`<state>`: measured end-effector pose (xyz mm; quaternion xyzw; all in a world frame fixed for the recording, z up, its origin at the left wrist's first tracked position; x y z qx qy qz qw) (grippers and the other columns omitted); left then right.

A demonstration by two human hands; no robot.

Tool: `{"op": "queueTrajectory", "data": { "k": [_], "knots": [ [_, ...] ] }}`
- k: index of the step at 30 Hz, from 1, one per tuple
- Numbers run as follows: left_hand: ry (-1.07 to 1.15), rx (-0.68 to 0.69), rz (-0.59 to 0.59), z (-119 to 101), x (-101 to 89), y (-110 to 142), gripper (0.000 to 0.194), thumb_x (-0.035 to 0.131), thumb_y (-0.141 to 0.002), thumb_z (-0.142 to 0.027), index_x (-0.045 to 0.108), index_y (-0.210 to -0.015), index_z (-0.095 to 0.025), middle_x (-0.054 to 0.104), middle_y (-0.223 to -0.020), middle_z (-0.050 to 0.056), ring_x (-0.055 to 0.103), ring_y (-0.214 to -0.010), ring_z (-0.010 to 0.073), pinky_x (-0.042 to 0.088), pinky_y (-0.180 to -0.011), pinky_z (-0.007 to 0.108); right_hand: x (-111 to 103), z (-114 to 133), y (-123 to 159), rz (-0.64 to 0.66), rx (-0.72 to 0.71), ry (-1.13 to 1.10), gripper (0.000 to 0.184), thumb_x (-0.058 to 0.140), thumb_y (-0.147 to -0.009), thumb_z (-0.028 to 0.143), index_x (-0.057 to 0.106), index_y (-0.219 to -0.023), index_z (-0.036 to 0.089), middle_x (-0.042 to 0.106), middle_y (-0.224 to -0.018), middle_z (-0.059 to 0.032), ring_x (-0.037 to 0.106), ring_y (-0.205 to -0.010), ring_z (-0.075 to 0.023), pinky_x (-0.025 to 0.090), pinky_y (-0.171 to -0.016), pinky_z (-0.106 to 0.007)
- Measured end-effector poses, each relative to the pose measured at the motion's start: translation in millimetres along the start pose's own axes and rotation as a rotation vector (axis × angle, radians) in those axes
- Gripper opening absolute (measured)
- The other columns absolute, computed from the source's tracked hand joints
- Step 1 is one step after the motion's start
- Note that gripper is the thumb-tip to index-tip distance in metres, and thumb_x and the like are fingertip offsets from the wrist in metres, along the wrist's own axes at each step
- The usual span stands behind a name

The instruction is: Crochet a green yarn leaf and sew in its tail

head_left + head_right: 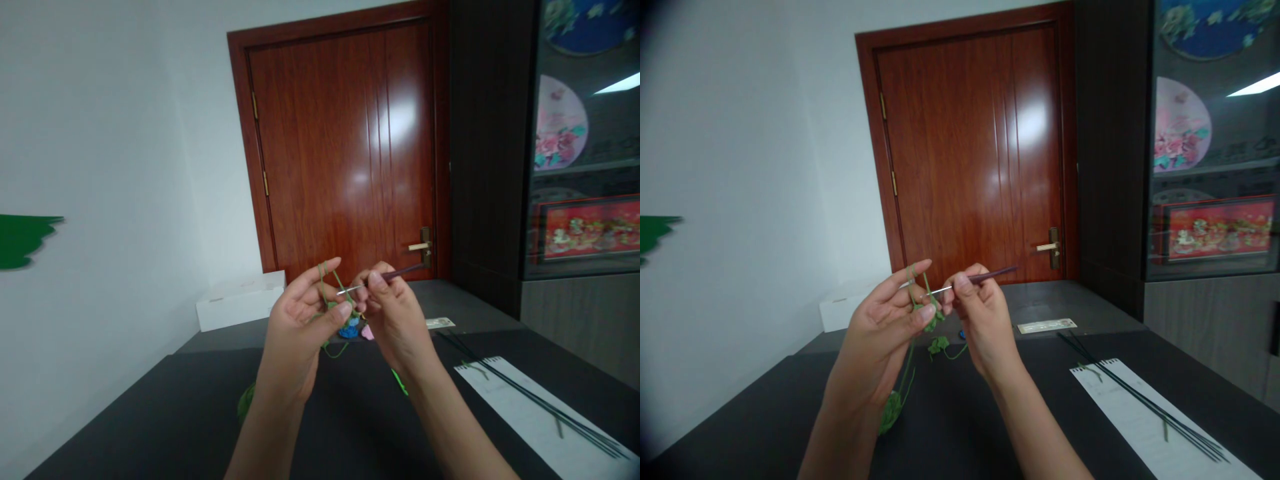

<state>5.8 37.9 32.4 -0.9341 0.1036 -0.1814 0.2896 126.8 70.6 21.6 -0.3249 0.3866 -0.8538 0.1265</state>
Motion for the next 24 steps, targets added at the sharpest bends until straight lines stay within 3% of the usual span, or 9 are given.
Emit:
{"op": "queueTrajectory", "data": {
  "k": [2,5,7,8,10,13,16,20,24],
  "knots": [
    [-0.057,0.055,-0.06,-2,1.7,3,0.057,0.082,-0.077,-0.01,0.066,-0.131,-0.016,0.069,-0.079,0.0,0.064,-0.077,0.0117,0.054,-0.075,0.023,-3,11,4,-0.031,-0.202,0.247,0.02,0.071,-0.091,0.029,0.055,-0.081,0.023,0.061,-0.073,0.0032,0.058,-0.066,-0.0136,0.047,-0.064,-0.029],
    [-0.104,0.108,-0.105,-4,2.9,5,0.058,0.081,-0.077,-0.008,0.065,-0.133,-0.015,0.07,-0.08,0.0,0.065,-0.077,0.0113,0.053,-0.075,0.02,0,26,16,-0.013,-0.668,0.739,0.015,0.075,-0.084,0.013,0.068,-0.089,0.026,0.068,-0.08,0.0009,0.064,-0.076,-0.0178,0.049,-0.073,-0.036],
    [-0.037,0.032,-0.054,0,3.9,3,0.058,0.081,-0.077,-0.008,0.065,-0.132,-0.014,0.068,-0.079,0.0,0.063,-0.073,0.0102,0.05,-0.067,0.019,3,26,25,-0.003,-0.901,0.867,0.026,0.073,-0.082,0.006,0.072,-0.095,0.028,0.069,-0.08,0.0009,0.063,-0.075,-0.0182,0.049,-0.074,-0.037],
    [0.019,-0.037,-0.013,4,4.3,2,0.057,0.082,-0.076,-0.009,0.066,-0.131,-0.013,0.067,-0.079,0.0,0.061,-0.069,0.0092,0.048,-0.062,0.017,3,25,27,-0.004,-0.947,0.843,0.027,0.072,-0.083,0.005,0.072,-0.097,0.029,0.069,-0.081,0.0009,0.064,-0.075,-0.0182,0.05,-0.074,-0.037],
    [0.112,-0.17,0.046,10,3.8,1,0.057,0.082,-0.076,-0.01,0.066,-0.13,-0.012,0.066,-0.083,0.002,0.057,-0.066,0.0081,0.042,-0.055,0.016,0,20,24,-0.06,-0.857,0.667,0.019,0.069,-0.088,0.011,0.07,-0.096,0.028,0.067,-0.084,0.0004,0.065,-0.078,-0.0177,0.051,-0.074,-0.036],
    [0.166,-0.225,0.074,12,-0.4,-1,0.06,0.082,-0.075,-0.009,0.065,-0.133,-0.012,0.065,-0.085,0.003,0.057,-0.068,0.0093,0.042,-0.057,0.018,-7,7,13,-0.141,-0.51,0.348,0.005,0.062,-0.097,0.026,0.062,-0.093,0.025,0.063,-0.08,0.0012,0.063,-0.071,-0.0153,0.05,-0.068,-0.032],
    [0.157,-0.195,0.085,13,-4.1,-3,0.059,0.081,-0.074,-0.008,0.067,-0.13,-0.014,0.062,-0.078,0.001,0.056,-0.066,0.0101,0.043,-0.059,0.02,-13,0,7,-0.159,-0.307,0.13,0.016,0.059,-0.099,0.035,0.057,-0.089,0.024,0.059,-0.071,0.0034,0.057,-0.062,-0.0133,0.047,-0.061,-0.029],
    [0.132,-0.167,0.077,16,-6.9,-7,0.05,0.08,-0.073,-0.008,0.072,-0.122,-0.013,0.064,-0.077,0.001,0.058,-0.067,0.0112,0.045,-0.062,0.022,-19,-13,-2,-0.111,-0.032,-0.107,0.026,0.069,-0.091,0.036,0.053,-0.076,0.021,0.05,-0.064,0.0059,0.047,-0.055,-0.0099,0.042,-0.056,-0.026],
    [0.071,-0.095,0.008,16,-8.9,-10,0.047,0.082,-0.072,-0.008,0.074,-0.118,-0.012,0.066,-0.079,0.001,0.061,-0.072,0.0116,0.048,-0.068,0.022,-13,-27,-4,-0.052,0.171,-0.154,0.033,0.077,-0.084,0.042,0.056,-0.073,0.02,0.053,-0.066,0.0047,0.049,-0.059,-0.0099,0.045,-0.057,-0.024]
  ]
}}
Point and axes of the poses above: each hand's wrist, its own y-axis away from the middle knuckle, its own x-axis out of the palm, z = x × y, the point moved 5 cm from there along -y, towards the middle knuckle
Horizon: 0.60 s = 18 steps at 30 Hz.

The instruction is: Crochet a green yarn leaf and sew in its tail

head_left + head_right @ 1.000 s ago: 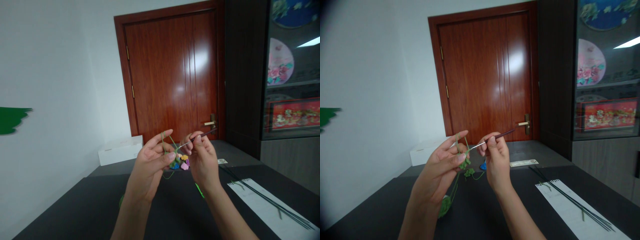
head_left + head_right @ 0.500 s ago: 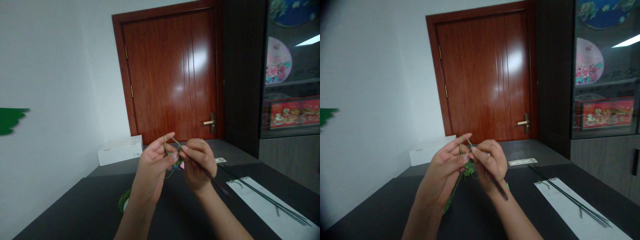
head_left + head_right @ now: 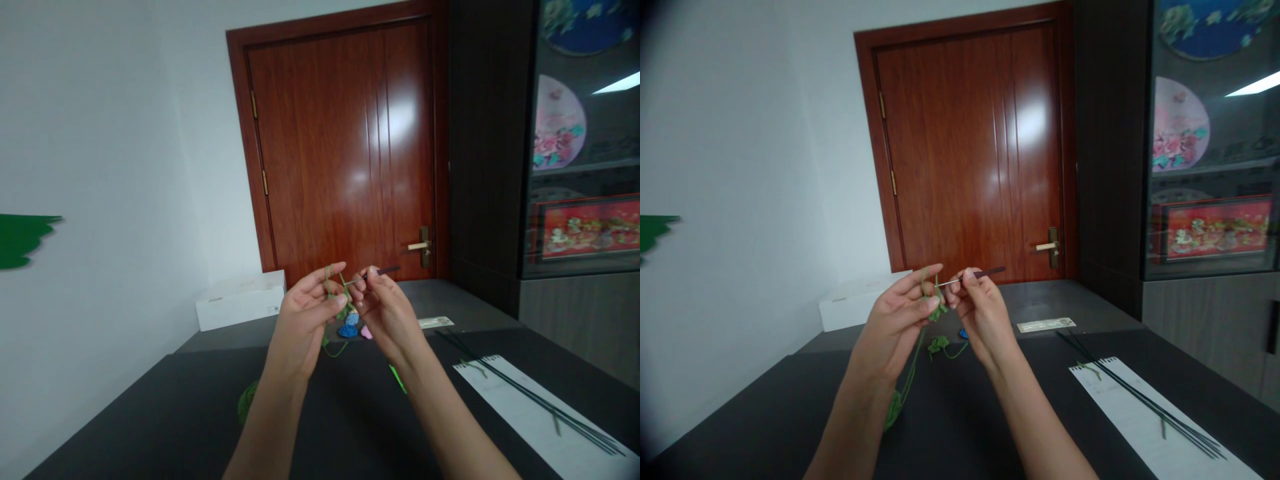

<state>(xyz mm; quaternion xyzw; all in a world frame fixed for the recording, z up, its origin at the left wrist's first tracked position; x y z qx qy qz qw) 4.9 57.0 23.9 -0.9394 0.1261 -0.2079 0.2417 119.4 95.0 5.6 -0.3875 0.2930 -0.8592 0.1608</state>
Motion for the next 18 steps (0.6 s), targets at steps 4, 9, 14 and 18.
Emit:
{"op": "queueTrajectory", "data": {
  "k": [4,9,14,18],
  "knots": [
    [-0.093,0.08,-0.087,-4,1.8,1,0.045,0.083,-0.07,-0.009,0.075,-0.114,-0.012,0.069,-0.078,0.002,0.063,-0.076,0.0134,0.05,-0.074,0.025,3,2,2,-0.077,-0.124,0.09,0.03,0.086,-0.077,0.038,0.06,-0.078,0.022,0.065,-0.077,0.0035,0.06,-0.071,-0.0114,0.051,-0.07,-0.024],
    [-0.108,0.092,-0.098,-5,4.8,3,0.047,0.084,-0.069,-0.009,0.075,-0.115,-0.014,0.075,-0.089,0.005,0.065,-0.082,0.0136,0.052,-0.076,0.024,5,11,6,-0.09,-0.305,0.229,0.02,0.079,-0.086,0.037,0.065,-0.086,0.023,0.072,-0.084,0.002,0.067,-0.079,-0.0129,0.052,-0.082,-0.029],
    [-0.118,0.109,-0.125,-5,0.4,4,0.041,0.083,-0.073,-0.011,0.075,-0.113,-0.014,0.075,-0.092,0.006,0.067,-0.086,0.0154,0.051,-0.078,0.025,3,13,6,-0.106,-0.335,0.249,0.019,0.077,-0.087,0.037,0.065,-0.088,0.022,0.072,-0.083,0.0009,0.067,-0.077,-0.0133,0.053,-0.077,-0.028],
    [-0.114,0.096,-0.142,-4,-1.7,3,0.037,0.083,-0.071,-0.01,0.078,-0.106,-0.014,0.075,-0.086,0.005,0.068,-0.085,0.0159,0.05,-0.078,0.026,0,11,4,-0.1,-0.312,0.22,0.023,0.076,-0.087,0.041,0.064,-0.087,0.022,0.071,-0.08,0.0011,0.066,-0.072,-0.0133,0.054,-0.073,-0.028]
  ]
}}
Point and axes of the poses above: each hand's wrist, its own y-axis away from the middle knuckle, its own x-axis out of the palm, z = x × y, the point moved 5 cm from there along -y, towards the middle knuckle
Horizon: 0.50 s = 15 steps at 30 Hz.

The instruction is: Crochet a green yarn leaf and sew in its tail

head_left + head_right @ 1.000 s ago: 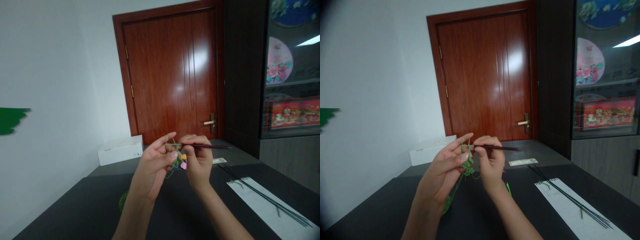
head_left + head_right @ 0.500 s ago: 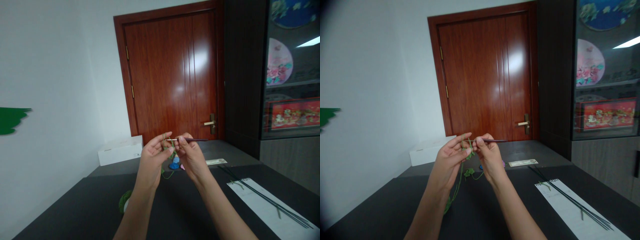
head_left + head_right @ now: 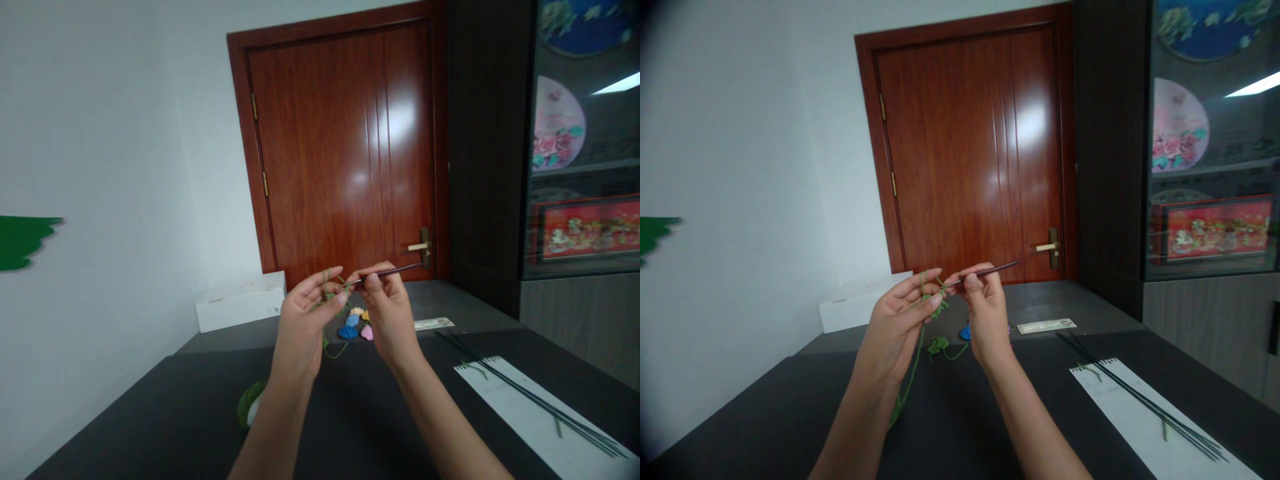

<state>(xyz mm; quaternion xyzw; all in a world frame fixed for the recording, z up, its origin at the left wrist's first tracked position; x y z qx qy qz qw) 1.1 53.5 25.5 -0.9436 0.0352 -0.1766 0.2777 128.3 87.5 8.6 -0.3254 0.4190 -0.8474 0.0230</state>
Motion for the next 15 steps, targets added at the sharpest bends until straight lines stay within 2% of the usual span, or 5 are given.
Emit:
{"op": "queueTrajectory", "data": {
  "k": [4,7,15],
  "knots": [
    [0.002,-0.012,0.012,2,-0.4,-1,0.034,0.084,-0.069,-0.011,0.08,-0.103,-0.015,0.073,-0.082,0.004,0.065,-0.076,0.0139,0.047,-0.07,0.025,-3,-4,-3,0.059,0.034,-0.054,0.027,0.072,-0.089,0.047,0.059,-0.089,0.024,0.071,-0.076,0.002,0.065,-0.067,-0.0142,0.054,-0.069,-0.029],
    [0.006,-0.026,0.026,4,-0.8,-2,0.032,0.084,-0.07,-0.012,0.08,-0.102,-0.015,0.072,-0.081,0.004,0.062,-0.071,0.0127,0.045,-0.065,0.025,-7,-4,-6,0.101,0.008,-0.041,0.028,0.07,-0.09,0.05,0.056,-0.09,0.025,0.072,-0.075,0.0023,0.066,-0.066,-0.0148,0.054,-0.069,-0.031],
    [0.06,-0.073,0.056,8,-1.0,-3,0.035,0.086,-0.069,-0.01,0.08,-0.103,-0.013,0.072,-0.085,0.004,0.064,-0.078,0.0132,0.047,-0.073,0.025,-13,5,-8,0.169,-0.117,0.025,0.021,0.064,-0.096,0.044,0.055,-0.095,0.025,0.073,-0.082,0.0005,0.069,-0.075,-0.0168,0.055,-0.076,-0.035]
  ]
}}
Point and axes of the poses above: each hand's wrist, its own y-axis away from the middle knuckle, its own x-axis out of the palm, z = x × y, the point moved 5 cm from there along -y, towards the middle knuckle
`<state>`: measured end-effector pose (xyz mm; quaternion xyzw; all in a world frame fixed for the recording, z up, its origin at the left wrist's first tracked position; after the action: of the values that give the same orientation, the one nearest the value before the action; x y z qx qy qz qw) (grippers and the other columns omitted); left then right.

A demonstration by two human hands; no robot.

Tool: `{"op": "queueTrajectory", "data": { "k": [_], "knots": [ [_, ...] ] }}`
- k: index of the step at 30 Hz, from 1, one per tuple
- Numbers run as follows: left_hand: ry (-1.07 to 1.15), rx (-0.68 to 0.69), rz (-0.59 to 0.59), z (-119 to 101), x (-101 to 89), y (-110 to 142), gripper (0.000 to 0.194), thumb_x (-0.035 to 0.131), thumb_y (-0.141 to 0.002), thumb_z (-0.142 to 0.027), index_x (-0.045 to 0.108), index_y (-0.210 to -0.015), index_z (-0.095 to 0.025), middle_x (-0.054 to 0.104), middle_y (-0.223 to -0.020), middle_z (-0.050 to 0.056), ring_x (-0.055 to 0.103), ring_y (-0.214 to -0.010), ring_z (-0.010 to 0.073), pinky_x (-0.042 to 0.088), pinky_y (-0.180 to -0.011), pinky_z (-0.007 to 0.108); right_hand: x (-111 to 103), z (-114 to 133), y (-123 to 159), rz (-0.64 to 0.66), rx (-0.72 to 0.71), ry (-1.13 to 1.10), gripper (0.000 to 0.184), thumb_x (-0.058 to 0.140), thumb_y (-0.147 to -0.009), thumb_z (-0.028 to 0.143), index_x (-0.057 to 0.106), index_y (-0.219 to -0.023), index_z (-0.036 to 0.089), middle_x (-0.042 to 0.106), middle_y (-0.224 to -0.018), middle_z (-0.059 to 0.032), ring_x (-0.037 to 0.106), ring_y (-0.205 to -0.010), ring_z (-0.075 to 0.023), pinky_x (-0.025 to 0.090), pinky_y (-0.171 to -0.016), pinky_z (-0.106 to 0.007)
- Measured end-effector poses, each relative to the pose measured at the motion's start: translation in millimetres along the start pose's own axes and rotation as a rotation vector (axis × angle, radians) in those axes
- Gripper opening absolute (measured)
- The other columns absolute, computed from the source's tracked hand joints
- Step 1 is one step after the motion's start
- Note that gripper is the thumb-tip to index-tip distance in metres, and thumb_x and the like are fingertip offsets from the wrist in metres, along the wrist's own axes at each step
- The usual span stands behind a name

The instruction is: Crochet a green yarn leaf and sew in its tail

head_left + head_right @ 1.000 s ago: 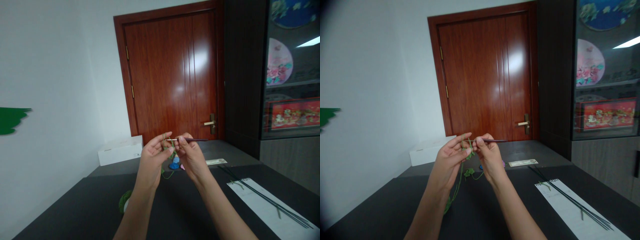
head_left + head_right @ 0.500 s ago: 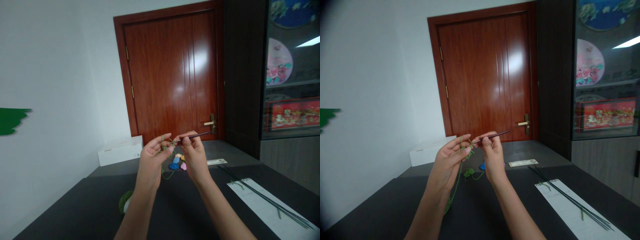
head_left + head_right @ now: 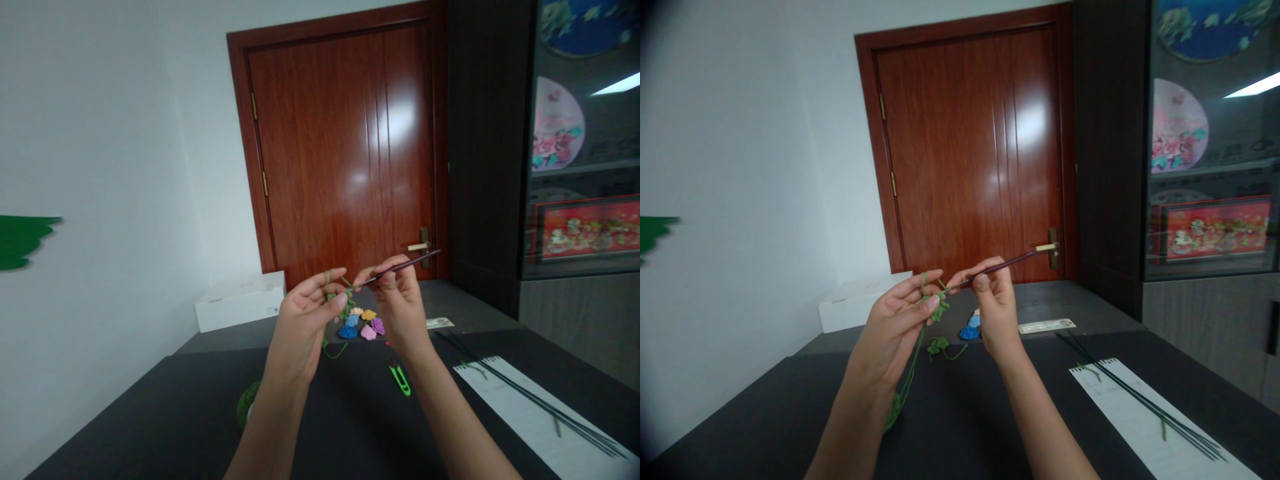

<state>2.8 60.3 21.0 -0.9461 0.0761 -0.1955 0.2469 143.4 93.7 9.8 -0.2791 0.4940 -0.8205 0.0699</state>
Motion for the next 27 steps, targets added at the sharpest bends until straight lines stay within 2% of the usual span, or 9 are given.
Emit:
{"op": "queueTrajectory", "data": {
  "k": [10,18,27],
  "knots": [
    [0.021,0.005,0.015,-0.1,1.5,1.9,0.037,0.085,-0.07,-0.008,0.078,-0.107,-0.013,0.071,-0.081,0.003,0.063,-0.076,0.0119,0.047,-0.072,0.022,6.3,5.7,2.3,0.012,-0.09,0.032,0.011,0.062,-0.099,0.034,0.055,-0.098,0.025,0.073,-0.085,0.002,0.07,-0.081,-0.0161,0.054,-0.08,-0.034],
    [0.052,-0.044,0.023,4.6,-1.2,0.9,0.039,0.085,-0.069,-0.009,0.078,-0.108,-0.012,0.071,-0.083,0.004,0.063,-0.073,0.011,0.046,-0.066,0.02,6.3,1.5,2.4,0.001,-0.009,-0.093,0.012,0.062,-0.099,0.037,0.058,-0.096,0.027,0.073,-0.083,0.0015,0.069,-0.081,-0.0157,0.054,-0.077,-0.031],
    [0.059,-0.059,0.018,5.6,-1.7,0.6,0.041,0.085,-0.069,-0.009,0.077,-0.109,-0.012,0.071,-0.083,0.004,0.063,-0.072,0.0116,0.047,-0.065,0.021,2.8,3.7,2.4,0.006,-0.059,-0.006,0.011,0.062,-0.099,0.036,0.056,-0.098,0.026,0.072,-0.083,0.0014,0.068,-0.079,-0.0167,0.052,-0.076,-0.033]
  ]
}}
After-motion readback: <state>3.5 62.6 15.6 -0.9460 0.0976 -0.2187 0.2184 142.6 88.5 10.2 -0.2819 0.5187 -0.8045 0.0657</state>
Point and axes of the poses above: each hand's wrist, its own y-axis away from the middle knuckle, its own x-axis out of the palm, z = x × y, the point moved 5 cm from there along -y, towards the middle knuckle
